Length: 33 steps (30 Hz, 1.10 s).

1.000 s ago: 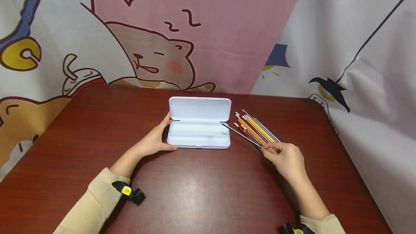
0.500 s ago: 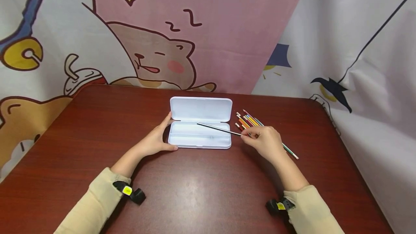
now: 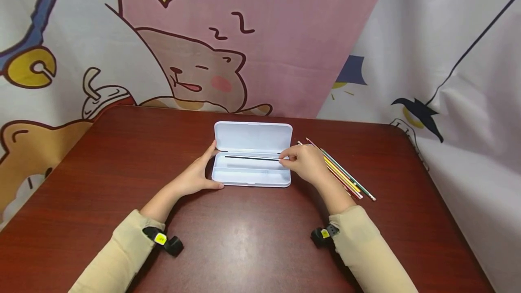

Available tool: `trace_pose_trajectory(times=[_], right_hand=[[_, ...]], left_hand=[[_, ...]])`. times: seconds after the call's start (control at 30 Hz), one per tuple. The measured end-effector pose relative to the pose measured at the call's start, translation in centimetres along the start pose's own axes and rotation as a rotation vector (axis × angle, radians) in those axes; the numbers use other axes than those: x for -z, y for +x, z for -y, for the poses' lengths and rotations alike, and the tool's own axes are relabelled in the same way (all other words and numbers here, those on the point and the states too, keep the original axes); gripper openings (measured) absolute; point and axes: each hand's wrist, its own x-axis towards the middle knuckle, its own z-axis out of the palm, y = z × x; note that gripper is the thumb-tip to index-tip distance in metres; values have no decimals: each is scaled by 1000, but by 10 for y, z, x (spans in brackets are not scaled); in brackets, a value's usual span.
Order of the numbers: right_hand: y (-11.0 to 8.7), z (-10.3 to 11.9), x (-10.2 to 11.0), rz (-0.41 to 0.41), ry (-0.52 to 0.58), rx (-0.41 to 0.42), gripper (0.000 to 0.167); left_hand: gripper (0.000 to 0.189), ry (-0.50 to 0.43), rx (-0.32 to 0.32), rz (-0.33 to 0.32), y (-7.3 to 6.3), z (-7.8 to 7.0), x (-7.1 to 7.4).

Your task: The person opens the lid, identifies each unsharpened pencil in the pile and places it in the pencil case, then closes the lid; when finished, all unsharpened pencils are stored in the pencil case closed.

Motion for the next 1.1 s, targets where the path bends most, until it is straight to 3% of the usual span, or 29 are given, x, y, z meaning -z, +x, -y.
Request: trace_pose_trajectory(times=[0.23, 0.53, 0.83, 1.1], right_hand=[[13, 3, -15, 26, 13, 13, 5], [24, 6, -25, 91, -21, -45, 6], [25, 5, -29, 131, -45, -129, 6], [23, 2, -34, 148, -78, -139, 7]], left_hand=[[126, -3, 17, 3, 0, -1, 0], [125, 1, 8, -3, 0, -2, 0], [126, 1, 29, 4, -1, -3, 1], [125, 4, 20, 6, 0, -3, 0]])
